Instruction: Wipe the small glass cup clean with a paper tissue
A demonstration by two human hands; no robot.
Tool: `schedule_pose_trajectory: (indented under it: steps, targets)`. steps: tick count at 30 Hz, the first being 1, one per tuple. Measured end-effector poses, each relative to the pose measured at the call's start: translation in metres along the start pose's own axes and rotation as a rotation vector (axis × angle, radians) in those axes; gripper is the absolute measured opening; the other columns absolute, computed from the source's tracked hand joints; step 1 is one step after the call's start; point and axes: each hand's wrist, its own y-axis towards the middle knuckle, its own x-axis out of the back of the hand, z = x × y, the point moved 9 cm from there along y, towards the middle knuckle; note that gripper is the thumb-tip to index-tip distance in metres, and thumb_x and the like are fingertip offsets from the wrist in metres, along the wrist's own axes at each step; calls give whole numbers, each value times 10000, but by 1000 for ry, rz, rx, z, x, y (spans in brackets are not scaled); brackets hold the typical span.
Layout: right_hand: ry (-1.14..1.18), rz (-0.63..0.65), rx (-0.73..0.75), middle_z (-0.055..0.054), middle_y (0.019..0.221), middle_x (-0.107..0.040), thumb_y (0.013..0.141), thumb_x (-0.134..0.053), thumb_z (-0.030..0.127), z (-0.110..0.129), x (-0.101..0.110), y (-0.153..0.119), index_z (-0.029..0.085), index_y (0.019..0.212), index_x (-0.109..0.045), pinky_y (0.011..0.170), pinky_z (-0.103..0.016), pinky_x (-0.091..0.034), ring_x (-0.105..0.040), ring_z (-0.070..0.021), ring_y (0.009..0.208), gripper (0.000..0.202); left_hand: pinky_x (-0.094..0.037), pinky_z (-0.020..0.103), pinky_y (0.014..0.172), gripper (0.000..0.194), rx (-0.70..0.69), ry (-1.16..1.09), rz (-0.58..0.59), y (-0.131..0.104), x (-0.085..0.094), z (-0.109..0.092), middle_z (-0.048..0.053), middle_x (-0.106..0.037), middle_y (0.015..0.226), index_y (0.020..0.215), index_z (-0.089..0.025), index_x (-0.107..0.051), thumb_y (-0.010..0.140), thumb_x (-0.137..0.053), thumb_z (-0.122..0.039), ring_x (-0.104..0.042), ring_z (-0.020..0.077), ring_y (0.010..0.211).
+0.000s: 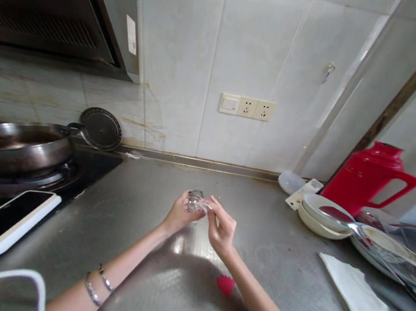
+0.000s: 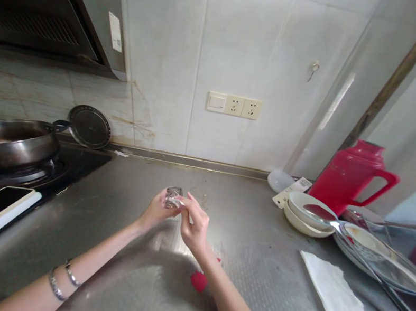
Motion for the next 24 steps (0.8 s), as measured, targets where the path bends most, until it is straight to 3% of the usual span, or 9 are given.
schedule_pose_trajectory:
  steps: [3,6,12,16,24]
  targets:
    - [-69,-160,-164,-44,917,-738,909,-478,261,-22,18,4,226,943,-694,888,-403,-541,-691,-229,921,221,-498,324,816,681,-3,-19,26,-3,-5,3,85,-660,1012,1085,-163,-495,509,-842,-271,-642,199,904]
    - [-85,-226,-295,-50,874,-740,901,-491,328,-41,25,2,199,911,-699,762,-329,-570,-702,-207,801,245,-495,323,820,719,13,-15,50,-7,-11,7,76,-649,1008,1112,-161,-486,497,-845,-260,-635,198,899]
    - [-7,-64,-270,-50,920,-744,903,-487,290,-39,6,0,207,925,-709,741,-297,-573,-707,-200,834,238,-491,304,812,672,2,10,120,-13,-20,2,84,-657,1015,1143,-135,-511,558,-818,-257,-633,194,906]
    - [8,-56,-239,-48,956,-740,896,-499,295,-29,4,-3,228,943,-716,818,-345,-565,-697,-229,917,233,-498,284,749,637,30,3,101,-10,-17,3,76,-677,979,1097,-139,-552,544,-825,-301,-642,191,862]
    - [9,-118,-331,-34,759,-734,894,-504,339,-34,10,-5,191,862,-726,570,-258,-533,-669,-177,631,269,-494,250,624,582,63,47,30,-2,-5,14,45,-680,834,1017,-139,-556,543,-830,-336,-634,156,718]
